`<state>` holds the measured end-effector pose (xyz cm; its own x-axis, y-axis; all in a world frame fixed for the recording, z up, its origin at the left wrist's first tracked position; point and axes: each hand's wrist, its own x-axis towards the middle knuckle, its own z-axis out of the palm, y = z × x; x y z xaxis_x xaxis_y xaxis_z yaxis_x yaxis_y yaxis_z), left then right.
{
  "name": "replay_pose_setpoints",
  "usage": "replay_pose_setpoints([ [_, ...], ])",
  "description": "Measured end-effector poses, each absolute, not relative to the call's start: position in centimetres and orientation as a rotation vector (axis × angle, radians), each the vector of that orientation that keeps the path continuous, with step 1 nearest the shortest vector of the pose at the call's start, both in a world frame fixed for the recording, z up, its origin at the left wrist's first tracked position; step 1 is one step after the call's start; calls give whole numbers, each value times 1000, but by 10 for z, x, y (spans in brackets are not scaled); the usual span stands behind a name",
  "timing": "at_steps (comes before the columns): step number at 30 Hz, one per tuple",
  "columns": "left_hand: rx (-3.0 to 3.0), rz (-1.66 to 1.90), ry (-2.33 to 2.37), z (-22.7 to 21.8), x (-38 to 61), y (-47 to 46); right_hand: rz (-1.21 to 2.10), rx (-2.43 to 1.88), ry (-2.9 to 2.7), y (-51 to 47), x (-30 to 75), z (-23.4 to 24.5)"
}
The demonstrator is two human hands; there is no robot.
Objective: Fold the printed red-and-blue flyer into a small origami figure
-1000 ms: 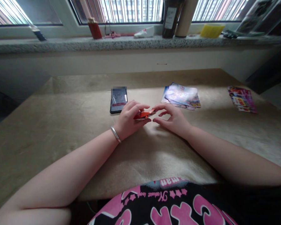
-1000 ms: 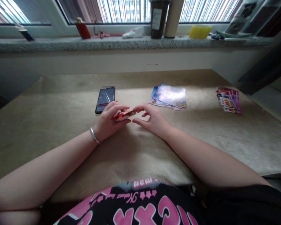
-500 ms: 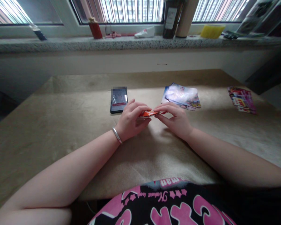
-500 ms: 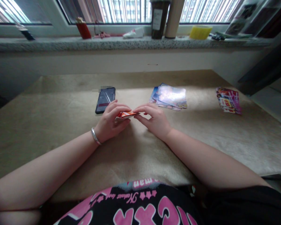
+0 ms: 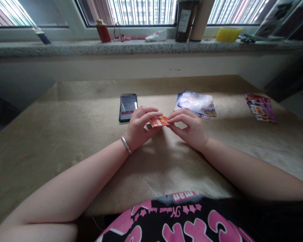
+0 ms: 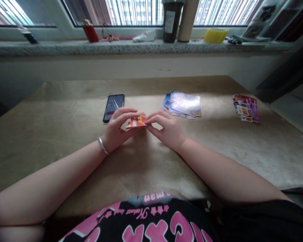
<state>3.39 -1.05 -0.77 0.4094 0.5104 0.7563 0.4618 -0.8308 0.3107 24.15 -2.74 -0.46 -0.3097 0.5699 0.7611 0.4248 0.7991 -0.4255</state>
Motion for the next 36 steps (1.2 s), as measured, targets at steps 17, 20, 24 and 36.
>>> replay_pose_setpoints([
  [17, 2594, 1466, 909, -7, 32, -14, 109, -738, -1964, -26, 244, -3],
  [20, 2569, 1454, 882, -8, 33, -14, 123, -732, -1953, -26, 243, -3],
  [24, 2560, 1447, 871, -8, 34, -12, 75, -729, -1941, -26, 244, -2],
  [36, 2559, 1479, 822, -8, 36, -12, 73, -752, -2003, -30, 241, -1],
])
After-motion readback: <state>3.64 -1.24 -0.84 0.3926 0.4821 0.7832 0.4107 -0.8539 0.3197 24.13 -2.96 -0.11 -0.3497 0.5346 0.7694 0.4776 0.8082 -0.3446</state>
